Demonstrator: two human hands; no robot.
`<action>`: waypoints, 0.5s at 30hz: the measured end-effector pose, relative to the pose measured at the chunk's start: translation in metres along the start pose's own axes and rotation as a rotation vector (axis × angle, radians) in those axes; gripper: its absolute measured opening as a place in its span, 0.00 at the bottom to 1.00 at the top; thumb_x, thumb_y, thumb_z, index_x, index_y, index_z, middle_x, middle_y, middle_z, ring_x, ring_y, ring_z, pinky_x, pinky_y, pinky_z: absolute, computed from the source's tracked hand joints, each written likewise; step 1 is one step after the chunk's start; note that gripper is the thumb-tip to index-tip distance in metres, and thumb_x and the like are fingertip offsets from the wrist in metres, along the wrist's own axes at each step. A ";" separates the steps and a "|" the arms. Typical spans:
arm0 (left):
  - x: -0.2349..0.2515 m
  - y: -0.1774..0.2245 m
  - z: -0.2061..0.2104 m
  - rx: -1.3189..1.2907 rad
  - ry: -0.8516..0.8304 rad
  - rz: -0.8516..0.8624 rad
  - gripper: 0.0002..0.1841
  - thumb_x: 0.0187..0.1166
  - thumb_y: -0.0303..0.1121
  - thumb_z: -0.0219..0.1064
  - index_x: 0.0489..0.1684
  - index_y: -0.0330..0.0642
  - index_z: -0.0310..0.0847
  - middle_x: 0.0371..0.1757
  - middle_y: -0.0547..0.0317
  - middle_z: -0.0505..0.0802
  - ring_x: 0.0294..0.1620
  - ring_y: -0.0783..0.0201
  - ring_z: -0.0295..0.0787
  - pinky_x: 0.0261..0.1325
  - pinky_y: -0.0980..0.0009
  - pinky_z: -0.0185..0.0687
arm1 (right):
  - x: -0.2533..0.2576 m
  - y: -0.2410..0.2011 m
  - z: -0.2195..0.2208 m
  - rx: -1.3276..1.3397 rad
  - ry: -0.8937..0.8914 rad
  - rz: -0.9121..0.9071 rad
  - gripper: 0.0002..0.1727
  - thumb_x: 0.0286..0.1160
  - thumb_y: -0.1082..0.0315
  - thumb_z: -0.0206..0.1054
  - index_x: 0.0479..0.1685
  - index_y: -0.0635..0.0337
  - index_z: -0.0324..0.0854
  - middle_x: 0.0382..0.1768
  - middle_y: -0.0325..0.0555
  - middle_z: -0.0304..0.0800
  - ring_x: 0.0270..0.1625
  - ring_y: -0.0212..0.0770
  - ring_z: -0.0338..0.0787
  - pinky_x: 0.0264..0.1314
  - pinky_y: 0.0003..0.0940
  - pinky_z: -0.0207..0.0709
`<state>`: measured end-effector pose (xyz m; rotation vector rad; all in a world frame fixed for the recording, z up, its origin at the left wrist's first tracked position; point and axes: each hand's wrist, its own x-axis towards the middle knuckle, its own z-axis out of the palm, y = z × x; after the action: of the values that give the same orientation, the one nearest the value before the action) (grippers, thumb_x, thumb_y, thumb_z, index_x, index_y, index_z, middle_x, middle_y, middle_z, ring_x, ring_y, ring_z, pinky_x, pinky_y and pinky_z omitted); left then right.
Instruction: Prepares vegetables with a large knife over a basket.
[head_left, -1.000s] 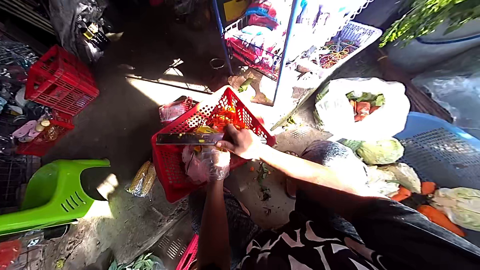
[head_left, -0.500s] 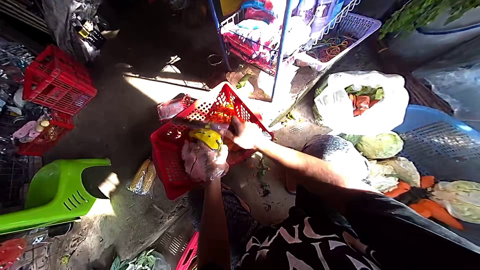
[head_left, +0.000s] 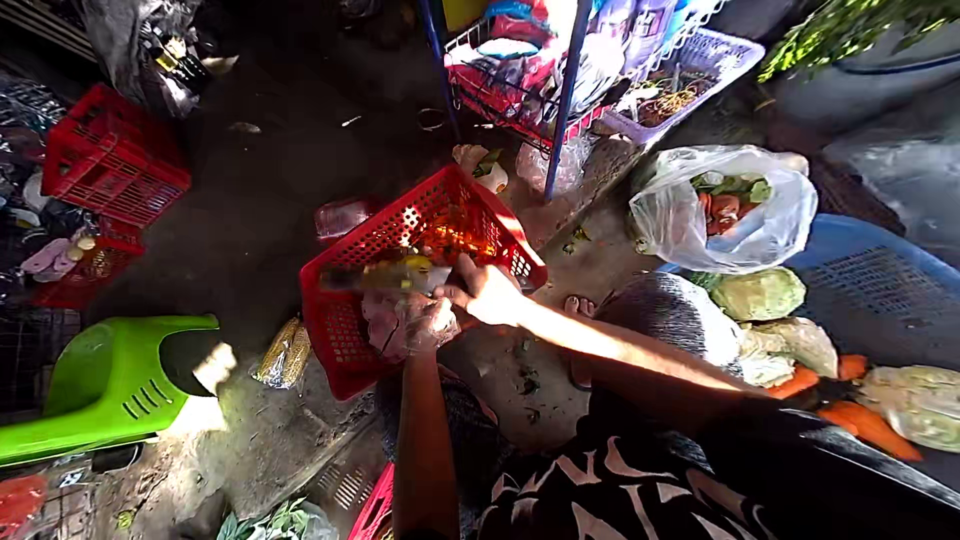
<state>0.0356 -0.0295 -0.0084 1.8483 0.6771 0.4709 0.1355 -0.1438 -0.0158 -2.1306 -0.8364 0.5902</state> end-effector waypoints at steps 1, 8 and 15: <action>-0.002 -0.003 0.001 -0.164 -0.002 0.020 0.32 0.64 0.19 0.71 0.71 0.21 0.65 0.55 0.46 0.87 0.54 0.70 0.85 0.60 0.74 0.83 | 0.010 0.005 -0.007 0.000 -0.003 0.091 0.36 0.84 0.34 0.56 0.71 0.60 0.75 0.39 0.61 0.91 0.48 0.66 0.92 0.50 0.71 0.80; 0.015 -0.024 -0.010 -0.423 -0.039 0.001 0.24 0.73 0.18 0.65 0.69 0.26 0.67 0.51 0.53 0.86 0.50 0.72 0.84 0.56 0.74 0.83 | -0.011 -0.025 -0.021 -0.017 -0.031 -0.086 0.34 0.85 0.37 0.58 0.61 0.64 0.77 0.35 0.58 0.90 0.44 0.63 0.92 0.48 0.67 0.81; 0.014 -0.017 -0.005 -0.440 -0.039 -0.078 0.18 0.71 0.15 0.63 0.59 0.29 0.73 0.43 0.57 0.87 0.43 0.71 0.84 0.50 0.71 0.85 | 0.004 -0.004 -0.005 -0.080 -0.044 -0.167 0.35 0.84 0.36 0.57 0.59 0.64 0.79 0.30 0.57 0.89 0.40 0.63 0.92 0.45 0.67 0.80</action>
<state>0.0393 -0.0123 -0.0224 1.4083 0.5647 0.4873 0.1399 -0.1413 -0.0106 -2.1001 -1.0665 0.5258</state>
